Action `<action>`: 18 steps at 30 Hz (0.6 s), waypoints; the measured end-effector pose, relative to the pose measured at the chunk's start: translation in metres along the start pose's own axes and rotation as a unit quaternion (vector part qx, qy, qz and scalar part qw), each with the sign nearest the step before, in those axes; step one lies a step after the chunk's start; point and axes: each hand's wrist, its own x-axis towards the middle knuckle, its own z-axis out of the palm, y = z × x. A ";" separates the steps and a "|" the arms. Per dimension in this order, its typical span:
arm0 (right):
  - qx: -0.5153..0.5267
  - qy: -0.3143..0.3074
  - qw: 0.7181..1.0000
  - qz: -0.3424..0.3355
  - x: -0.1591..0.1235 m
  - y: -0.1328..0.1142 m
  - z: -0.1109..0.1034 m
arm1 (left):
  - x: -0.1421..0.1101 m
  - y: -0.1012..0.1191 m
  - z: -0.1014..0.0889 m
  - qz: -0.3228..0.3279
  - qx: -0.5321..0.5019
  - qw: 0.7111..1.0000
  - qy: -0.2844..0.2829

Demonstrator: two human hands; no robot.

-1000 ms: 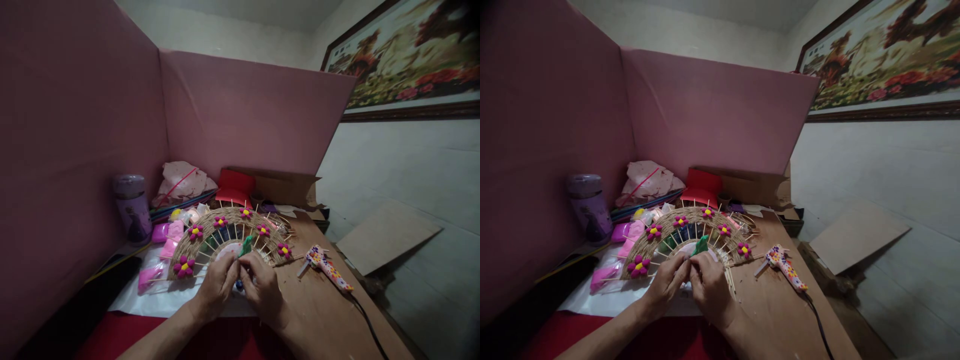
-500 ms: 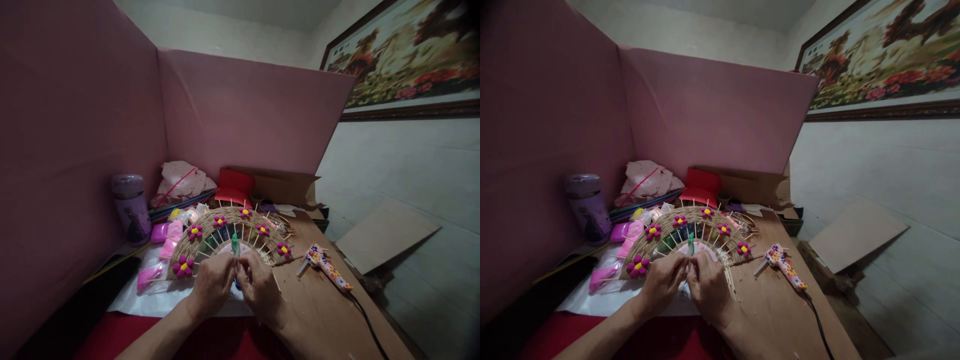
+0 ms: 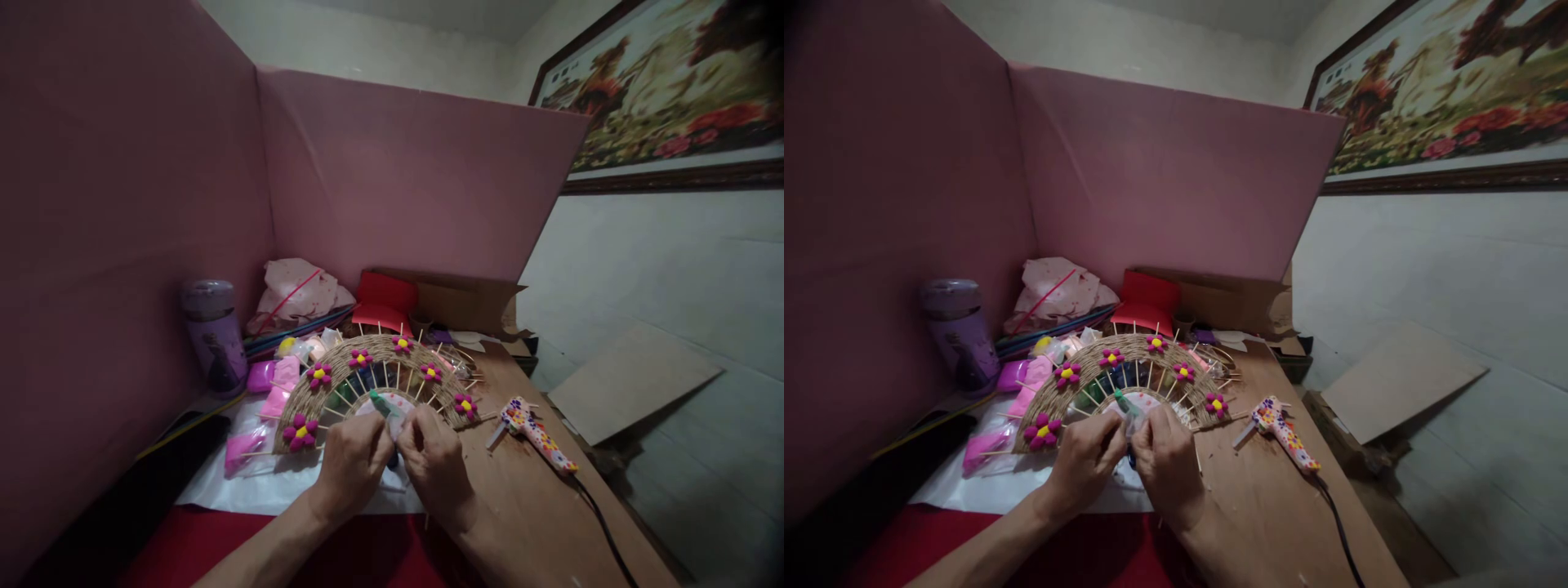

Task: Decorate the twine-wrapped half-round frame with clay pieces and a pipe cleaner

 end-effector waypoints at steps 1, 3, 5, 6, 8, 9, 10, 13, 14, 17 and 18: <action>0.007 0.005 1.000 0.006 0.000 -0.001 -0.001 | 0.000 0.000 0.001 -0.012 0.000 1.000 0.005; 0.025 0.001 1.000 0.004 0.000 -0.002 -0.004 | -0.001 -0.001 0.001 -0.029 -0.006 1.000 0.011; 0.042 -0.022 0.999 -0.020 0.000 -0.004 -0.006 | -0.001 -0.002 0.001 -0.037 -0.015 0.999 0.008; 0.047 -0.035 0.997 -0.040 -0.001 -0.004 -0.007 | -0.001 -0.002 0.001 -0.039 -0.018 0.999 0.007; 0.052 -0.053 0.994 -0.077 0.000 -0.005 -0.008 | -0.001 -0.002 0.000 -0.035 -0.020 0.999 0.007; 0.051 -0.057 0.993 -0.088 0.000 -0.005 -0.007 | 0.000 -0.001 -0.001 -0.029 -0.018 0.999 0.008; 0.051 -0.059 0.993 -0.094 0.000 -0.005 -0.007 | 0.000 -0.001 -0.001 -0.019 -0.015 1.000 0.009; 0.071 -0.063 0.992 -0.081 0.000 -0.005 -0.005 | 0.001 -0.001 -0.002 0.032 -0.004 0.999 0.012; 0.084 -0.066 0.992 -0.074 0.000 -0.005 -0.004 | 0.001 -0.001 -0.002 0.054 0.001 0.998 0.014; 0.125 -0.066 0.988 -0.054 0.000 -0.004 -0.002 | 0.001 -0.001 -0.001 0.109 0.013 0.994 0.028; 0.138 -0.063 0.987 -0.049 0.000 -0.003 -0.001 | 0.001 -0.001 -0.001 0.120 0.011 0.992 0.031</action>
